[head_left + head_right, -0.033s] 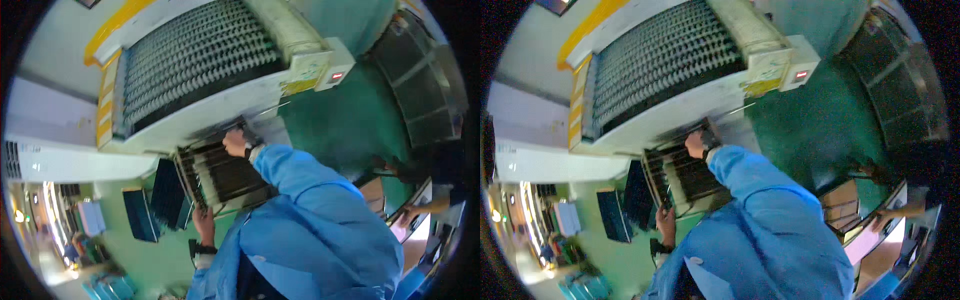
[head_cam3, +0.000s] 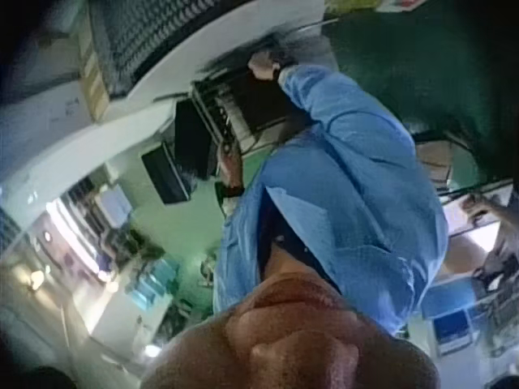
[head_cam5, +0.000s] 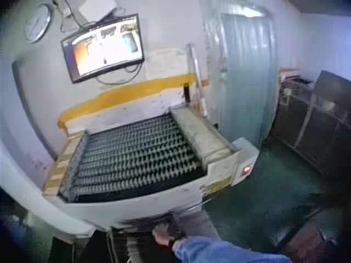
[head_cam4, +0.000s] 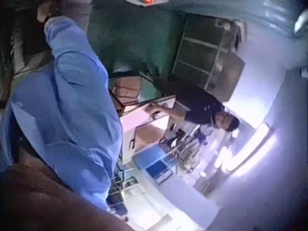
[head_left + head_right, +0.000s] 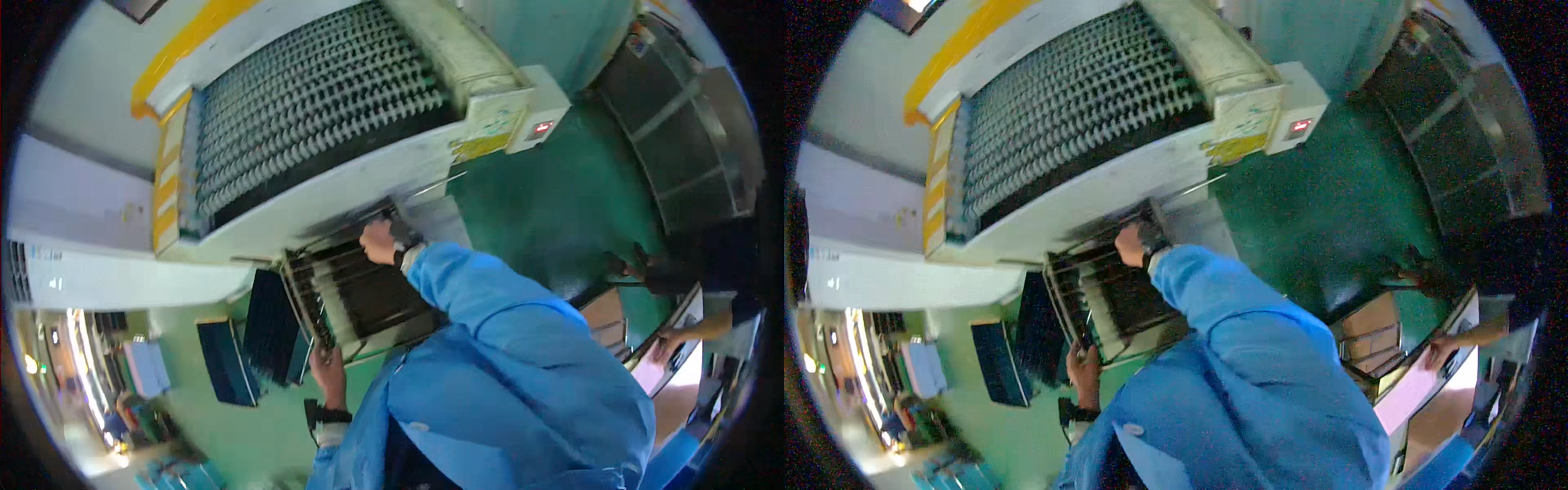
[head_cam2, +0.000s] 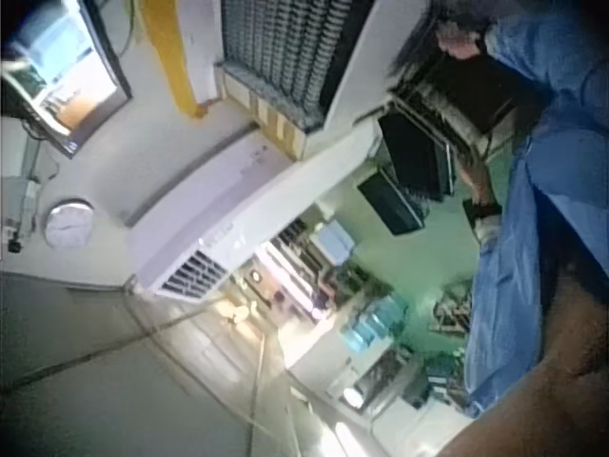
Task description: Loading glass panels from a processing machine into metal storage racks.
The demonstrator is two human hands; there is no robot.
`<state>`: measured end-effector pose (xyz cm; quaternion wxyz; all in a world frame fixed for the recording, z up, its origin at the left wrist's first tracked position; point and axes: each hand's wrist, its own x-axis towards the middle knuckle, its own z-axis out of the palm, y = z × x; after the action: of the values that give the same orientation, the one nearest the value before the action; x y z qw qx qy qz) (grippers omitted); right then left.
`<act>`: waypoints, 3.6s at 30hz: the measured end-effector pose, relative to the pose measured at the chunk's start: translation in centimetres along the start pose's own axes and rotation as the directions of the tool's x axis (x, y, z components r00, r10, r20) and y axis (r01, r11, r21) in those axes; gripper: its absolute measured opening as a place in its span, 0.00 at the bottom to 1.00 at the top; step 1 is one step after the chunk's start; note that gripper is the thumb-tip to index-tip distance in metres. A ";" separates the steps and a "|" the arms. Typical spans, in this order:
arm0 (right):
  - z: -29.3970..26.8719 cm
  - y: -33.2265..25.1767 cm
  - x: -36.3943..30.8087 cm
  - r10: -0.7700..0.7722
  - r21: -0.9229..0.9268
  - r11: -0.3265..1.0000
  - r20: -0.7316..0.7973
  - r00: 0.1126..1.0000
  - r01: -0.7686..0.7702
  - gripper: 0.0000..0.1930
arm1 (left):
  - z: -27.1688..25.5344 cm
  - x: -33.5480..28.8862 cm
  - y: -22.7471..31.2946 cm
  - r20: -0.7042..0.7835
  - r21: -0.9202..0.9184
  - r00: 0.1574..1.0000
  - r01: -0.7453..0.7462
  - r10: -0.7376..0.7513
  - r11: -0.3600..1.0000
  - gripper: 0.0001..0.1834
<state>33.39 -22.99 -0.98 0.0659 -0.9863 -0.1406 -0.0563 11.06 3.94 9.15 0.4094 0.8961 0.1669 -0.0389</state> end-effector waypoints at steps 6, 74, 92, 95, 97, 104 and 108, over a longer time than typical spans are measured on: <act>-4.8 -0.1 -1.1 -0.074 0.172 0.983 0.052 0.996 0.064 0.05 | -2.3 5.3 1.3 0.034 -0.278 0.999 -0.027 0.038 0.960 0.22; -22.6 10.9 22.4 0.403 0.109 0.914 -0.136 0.905 -0.390 0.34 | -3.3 43.5 25.2 -0.175 0.441 0.751 -0.519 0.637 0.732 0.24; -24.1 -2.5 13.3 -0.232 0.450 0.804 -0.366 0.901 0.389 0.18 | -7.7 28.4 21.1 -0.372 0.109 0.407 -0.873 0.834 0.475 0.24; -13.8 -2.1 6.6 -0.455 0.542 0.674 -0.230 0.860 0.501 0.11 | -5.5 22.6 13.1 -0.279 0.011 0.604 -0.775 0.746 0.632 0.23; -12.3 -5.4 1.5 -0.464 0.442 0.764 -0.131 0.876 0.471 0.10 | -3.4 17.9 6.4 -0.160 0.035 0.773 -0.616 0.613 0.787 0.23; -12.1 -6.8 -4.0 -0.388 0.611 0.779 0.295 0.873 0.140 0.17 | 0.6 6.0 -2.8 0.057 0.243 0.900 -0.431 0.431 0.869 0.34; -12.2 -7.8 -4.0 -0.375 0.635 0.754 0.205 0.904 0.169 0.17 | 0.6 5.7 -2.8 -0.025 0.257 0.909 -0.397 0.417 0.881 0.34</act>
<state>26.21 -18.37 11.37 0.3435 -0.8771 -0.3039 0.1428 15.51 6.75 5.53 0.2869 0.9557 -0.0150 0.0633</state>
